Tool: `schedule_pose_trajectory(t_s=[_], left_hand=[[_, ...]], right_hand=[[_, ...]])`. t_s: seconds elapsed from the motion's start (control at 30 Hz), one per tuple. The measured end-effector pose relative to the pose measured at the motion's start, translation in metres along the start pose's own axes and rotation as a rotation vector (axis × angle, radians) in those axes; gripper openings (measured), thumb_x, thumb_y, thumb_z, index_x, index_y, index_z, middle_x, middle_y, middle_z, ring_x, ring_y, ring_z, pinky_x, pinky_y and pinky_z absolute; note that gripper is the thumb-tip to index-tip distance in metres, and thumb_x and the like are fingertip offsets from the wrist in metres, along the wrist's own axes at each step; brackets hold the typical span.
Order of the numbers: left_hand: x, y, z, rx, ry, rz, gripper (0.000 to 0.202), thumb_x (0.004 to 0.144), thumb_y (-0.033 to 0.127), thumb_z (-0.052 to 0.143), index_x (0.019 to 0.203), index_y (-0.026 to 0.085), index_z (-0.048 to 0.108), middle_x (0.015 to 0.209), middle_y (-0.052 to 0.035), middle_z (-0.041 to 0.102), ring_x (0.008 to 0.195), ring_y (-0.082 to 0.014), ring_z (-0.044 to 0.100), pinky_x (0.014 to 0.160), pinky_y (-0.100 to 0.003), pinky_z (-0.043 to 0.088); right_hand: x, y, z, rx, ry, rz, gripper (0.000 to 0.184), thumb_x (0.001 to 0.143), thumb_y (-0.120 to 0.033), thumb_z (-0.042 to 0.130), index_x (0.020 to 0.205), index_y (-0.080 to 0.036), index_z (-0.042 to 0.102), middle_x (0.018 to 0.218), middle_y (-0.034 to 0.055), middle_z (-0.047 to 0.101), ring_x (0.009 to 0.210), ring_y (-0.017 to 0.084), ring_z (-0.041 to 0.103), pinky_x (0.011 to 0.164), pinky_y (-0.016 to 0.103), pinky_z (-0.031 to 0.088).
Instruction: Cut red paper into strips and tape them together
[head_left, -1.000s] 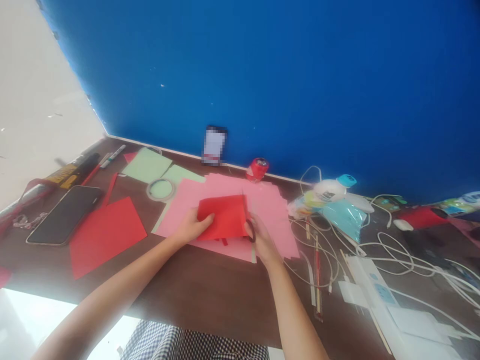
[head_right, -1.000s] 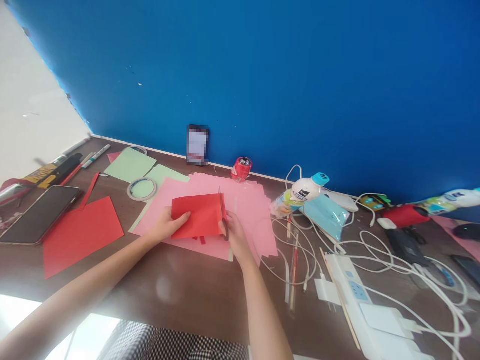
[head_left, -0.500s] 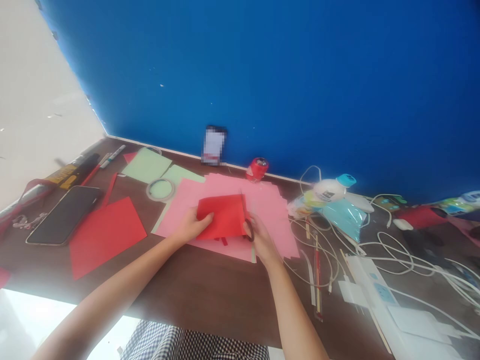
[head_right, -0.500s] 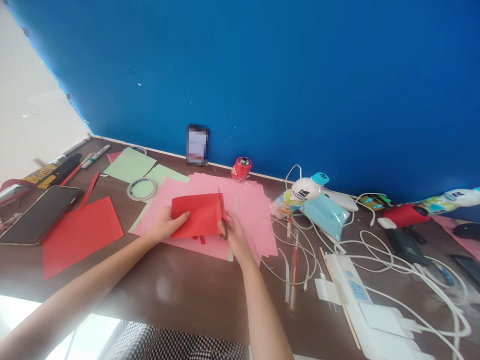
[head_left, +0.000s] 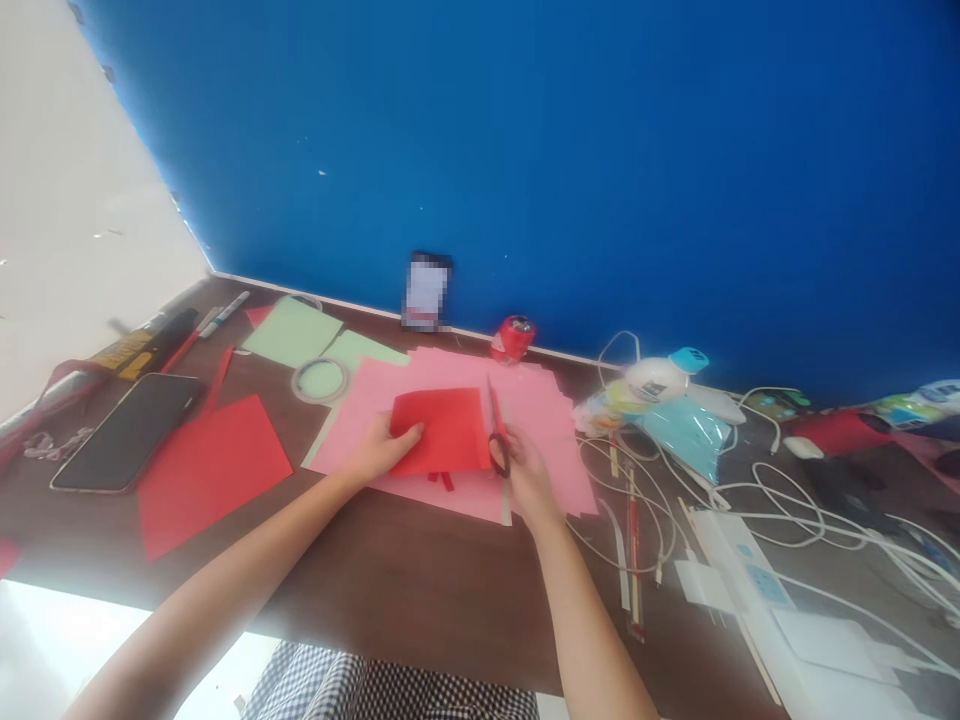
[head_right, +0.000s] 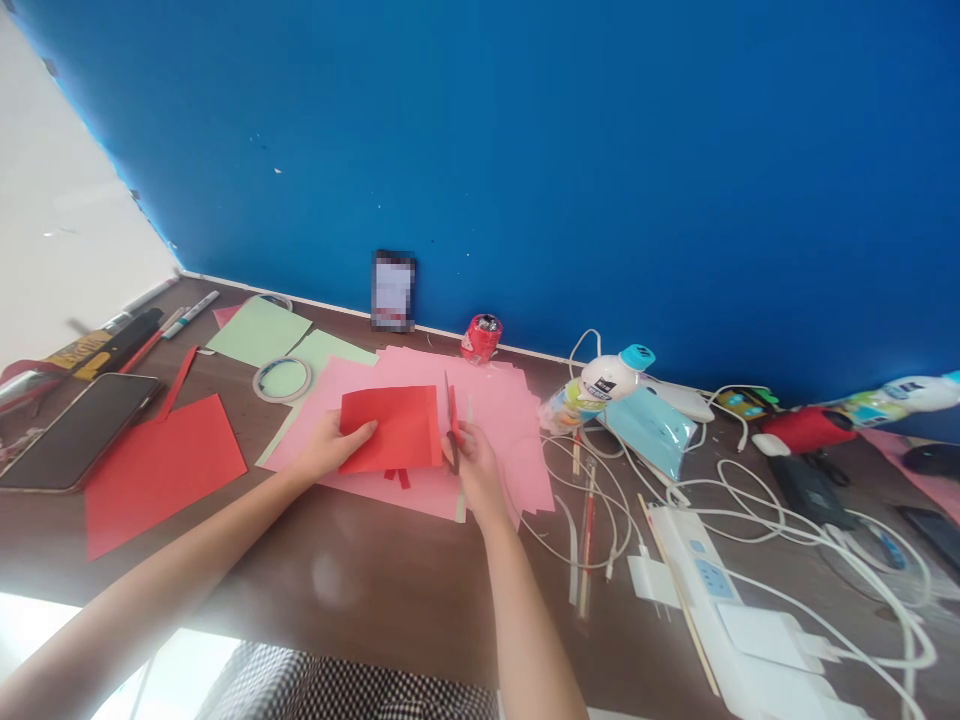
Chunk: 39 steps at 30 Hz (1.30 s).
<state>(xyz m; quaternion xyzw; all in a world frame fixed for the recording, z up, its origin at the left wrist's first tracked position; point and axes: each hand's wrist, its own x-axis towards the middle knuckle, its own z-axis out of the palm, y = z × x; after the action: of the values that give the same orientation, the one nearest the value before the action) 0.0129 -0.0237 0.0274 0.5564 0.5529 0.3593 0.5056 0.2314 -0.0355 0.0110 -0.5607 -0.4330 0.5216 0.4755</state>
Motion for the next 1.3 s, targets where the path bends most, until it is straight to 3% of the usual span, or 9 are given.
schedule_pose_trajectory(t_s=[0.2,0.37,0.47,0.53,0.67,0.77,0.87,1.03,1.3], left_hand=[[0.001,-0.003,0.000,0.017,0.004,-0.010,0.036,0.077,0.042,0.050,0.098,0.016,0.061,0.099,-0.0070,0.067,0.086,-0.0227,0.063,0.072,-0.032,0.053],[0.002,-0.004,-0.001,0.053,0.071,-0.013,0.035,0.077,0.044,0.049,0.096,0.018,0.062,0.100,-0.0058,0.066,0.087,-0.0225,0.063,0.071,-0.030,0.052],[0.003,-0.003,-0.001,0.052,0.121,0.005,0.035,0.077,0.044,0.049,0.096,0.018,0.061,0.098,-0.0056,0.067,0.088,-0.0232,0.063,0.069,-0.030,0.052],[0.002,-0.002,-0.001,0.015,0.146,0.033,0.035,0.077,0.042,0.049,0.098,0.017,0.061,0.098,-0.0061,0.067,0.090,-0.0235,0.062,0.070,-0.030,0.052],[0.002,0.000,0.000,-0.036,0.251,0.076,0.034,0.078,0.040,0.049,0.101,0.017,0.059,0.102,-0.0071,0.066,0.094,-0.0234,0.061,0.073,-0.030,0.051],[0.003,0.001,0.000,-0.036,0.381,0.109,0.032,0.078,0.037,0.048,0.103,0.017,0.057,0.105,-0.0074,0.064,0.098,-0.0231,0.060,0.077,-0.031,0.050],[0.003,0.001,0.000,-0.034,0.429,0.121,0.032,0.078,0.035,0.048,0.105,0.018,0.055,0.107,-0.0071,0.063,0.099,-0.0223,0.059,0.080,-0.031,0.049],[0.002,0.000,0.001,-0.045,0.304,0.113,0.033,0.078,0.038,0.049,0.103,0.018,0.059,0.103,-0.0070,0.065,0.096,-0.0231,0.060,0.079,-0.033,0.050],[0.000,0.002,0.001,-0.055,0.291,0.095,0.032,0.078,0.038,0.049,0.101,0.018,0.059,0.105,-0.0068,0.064,0.097,-0.0230,0.060,0.077,-0.031,0.051]], right_hand=[[0.004,0.005,-0.007,-0.011,0.160,-0.087,0.048,0.068,-0.044,0.064,0.105,-0.020,0.044,0.068,0.0003,0.062,0.053,0.013,0.055,0.050,0.025,0.042],[0.000,0.004,-0.012,-0.522,0.453,-0.273,0.062,0.065,-0.038,0.063,0.117,-0.020,0.035,0.098,0.0109,0.064,0.093,0.026,0.059,0.076,0.038,0.044],[-0.001,0.002,-0.013,-0.626,0.513,-0.263,0.056,0.064,-0.038,0.063,0.112,-0.021,0.040,0.101,0.0111,0.062,0.092,0.027,0.058,0.076,0.040,0.043],[-0.003,-0.002,-0.013,-0.482,0.383,-0.200,0.048,0.066,-0.043,0.061,0.105,-0.021,0.045,0.092,0.0088,0.064,0.080,0.023,0.060,0.069,0.036,0.045],[-0.006,-0.009,-0.011,-0.138,-0.121,0.010,0.037,0.075,-0.052,0.052,0.091,-0.019,0.052,0.069,0.0029,0.061,0.051,0.014,0.054,0.049,0.026,0.041],[-0.011,-0.013,-0.007,-0.080,-0.321,0.022,0.035,0.076,-0.050,0.051,0.088,-0.017,0.054,0.060,0.0003,0.056,0.047,0.013,0.051,0.046,0.024,0.038],[-0.014,-0.014,-0.001,-0.089,-0.411,0.010,0.031,0.074,-0.045,0.055,0.087,-0.017,0.054,0.058,-0.0018,0.052,0.048,0.012,0.050,0.046,0.023,0.036],[-0.016,-0.011,0.005,-0.027,-0.468,0.047,0.027,0.075,-0.045,0.054,0.085,-0.019,0.052,0.051,-0.0070,0.038,0.051,0.012,0.048,0.048,0.023,0.037],[-0.015,-0.014,0.003,-0.076,-0.472,0.020,0.030,0.077,-0.048,0.052,0.086,-0.019,0.052,0.059,-0.0021,0.050,0.053,0.012,0.049,0.048,0.024,0.035]])
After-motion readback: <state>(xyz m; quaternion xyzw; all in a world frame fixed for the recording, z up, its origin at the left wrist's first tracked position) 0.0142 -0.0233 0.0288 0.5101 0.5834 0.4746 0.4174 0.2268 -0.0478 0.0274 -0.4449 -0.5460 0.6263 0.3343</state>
